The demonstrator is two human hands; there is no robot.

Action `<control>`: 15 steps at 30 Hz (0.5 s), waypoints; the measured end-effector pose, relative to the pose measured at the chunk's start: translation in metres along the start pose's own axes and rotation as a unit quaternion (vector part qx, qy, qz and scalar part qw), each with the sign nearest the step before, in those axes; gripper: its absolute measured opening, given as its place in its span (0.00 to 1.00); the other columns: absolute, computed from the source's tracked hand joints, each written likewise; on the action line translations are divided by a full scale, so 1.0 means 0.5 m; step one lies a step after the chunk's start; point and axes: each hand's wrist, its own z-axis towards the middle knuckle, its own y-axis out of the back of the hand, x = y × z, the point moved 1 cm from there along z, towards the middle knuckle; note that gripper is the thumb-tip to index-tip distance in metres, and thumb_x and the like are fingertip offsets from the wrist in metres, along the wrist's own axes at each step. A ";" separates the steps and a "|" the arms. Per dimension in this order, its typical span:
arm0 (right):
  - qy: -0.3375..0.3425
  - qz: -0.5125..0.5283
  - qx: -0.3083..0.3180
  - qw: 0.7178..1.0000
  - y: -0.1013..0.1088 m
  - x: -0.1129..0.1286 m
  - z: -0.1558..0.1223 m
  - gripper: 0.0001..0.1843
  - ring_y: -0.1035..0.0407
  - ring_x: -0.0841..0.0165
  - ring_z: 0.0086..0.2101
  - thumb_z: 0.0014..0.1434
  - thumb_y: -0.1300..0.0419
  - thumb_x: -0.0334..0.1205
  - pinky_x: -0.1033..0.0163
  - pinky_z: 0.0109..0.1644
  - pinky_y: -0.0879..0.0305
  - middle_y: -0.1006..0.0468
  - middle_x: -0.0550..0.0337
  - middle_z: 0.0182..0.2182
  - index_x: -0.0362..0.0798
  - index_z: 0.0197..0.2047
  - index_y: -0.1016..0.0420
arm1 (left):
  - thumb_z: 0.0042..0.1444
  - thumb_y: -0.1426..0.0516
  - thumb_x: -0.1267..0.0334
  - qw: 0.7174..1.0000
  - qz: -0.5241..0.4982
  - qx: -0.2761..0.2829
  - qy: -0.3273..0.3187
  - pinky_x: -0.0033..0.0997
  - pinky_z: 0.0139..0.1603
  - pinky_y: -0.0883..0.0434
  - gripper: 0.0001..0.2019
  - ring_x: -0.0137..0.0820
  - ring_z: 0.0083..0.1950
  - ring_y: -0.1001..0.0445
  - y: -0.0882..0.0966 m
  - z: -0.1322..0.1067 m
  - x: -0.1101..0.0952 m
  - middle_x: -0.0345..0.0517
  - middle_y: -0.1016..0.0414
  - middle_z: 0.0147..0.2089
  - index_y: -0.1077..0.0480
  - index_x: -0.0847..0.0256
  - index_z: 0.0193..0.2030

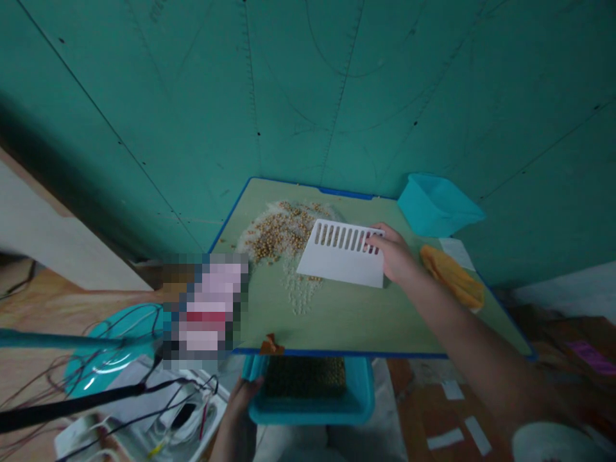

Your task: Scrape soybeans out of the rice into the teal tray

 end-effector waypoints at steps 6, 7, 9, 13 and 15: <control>-0.017 0.002 0.025 1.000 -0.017 0.003 -0.003 0.12 0.39 0.72 0.20 0.36 0.40 0.36 0.65 0.26 0.45 0.33 0.69 0.18 0.51 0.28 0.36 | 0.35 0.32 0.53 1.000 0.015 0.000 -0.004 0.42 0.62 0.41 0.14 0.51 0.65 0.42 -0.020 -0.013 -0.010 0.42 0.16 0.39 0.20 0.54 0.32; -0.019 0.002 0.028 0.999 -0.020 0.003 -0.003 0.12 0.39 0.72 0.20 0.36 0.40 0.36 0.65 0.26 0.45 0.33 0.69 0.18 0.51 0.28 0.36 | 0.35 0.33 0.53 1.000 0.020 -0.001 -0.005 0.42 0.61 0.40 0.15 0.51 0.64 0.41 -0.022 -0.013 -0.010 0.42 0.16 0.39 0.20 0.54 0.33; -0.026 0.001 0.035 0.999 -0.025 0.002 -0.002 0.12 0.39 0.72 0.20 0.36 0.41 0.36 0.65 0.26 0.46 0.33 0.69 0.18 0.51 0.28 0.36 | 0.36 0.33 0.54 0.999 0.029 -0.013 0.003 0.45 0.61 0.40 0.17 0.53 0.63 0.40 -0.016 -0.003 -0.005 0.43 0.16 0.36 0.20 0.54 0.35; -0.036 0.002 0.045 0.998 -0.034 0.000 -0.001 0.11 0.39 0.72 0.20 0.35 0.41 0.36 0.65 0.26 0.46 0.32 0.68 0.17 0.51 0.27 0.35 | 0.25 0.32 0.57 0.997 0.029 -0.064 0.029 0.59 0.61 0.45 0.17 0.64 0.62 0.41 0.029 0.063 0.020 0.47 0.17 0.27 0.21 0.53 0.28; -0.039 0.006 0.043 0.998 -0.036 -0.001 -0.001 0.11 0.39 0.72 0.20 0.35 0.41 0.36 0.65 0.26 0.46 0.32 0.68 0.17 0.51 0.27 0.35 | 0.23 0.33 0.62 0.998 0.018 -0.051 0.010 0.61 0.62 0.48 0.18 0.63 0.65 0.48 0.052 0.100 0.029 0.49 0.16 0.30 0.22 0.52 0.29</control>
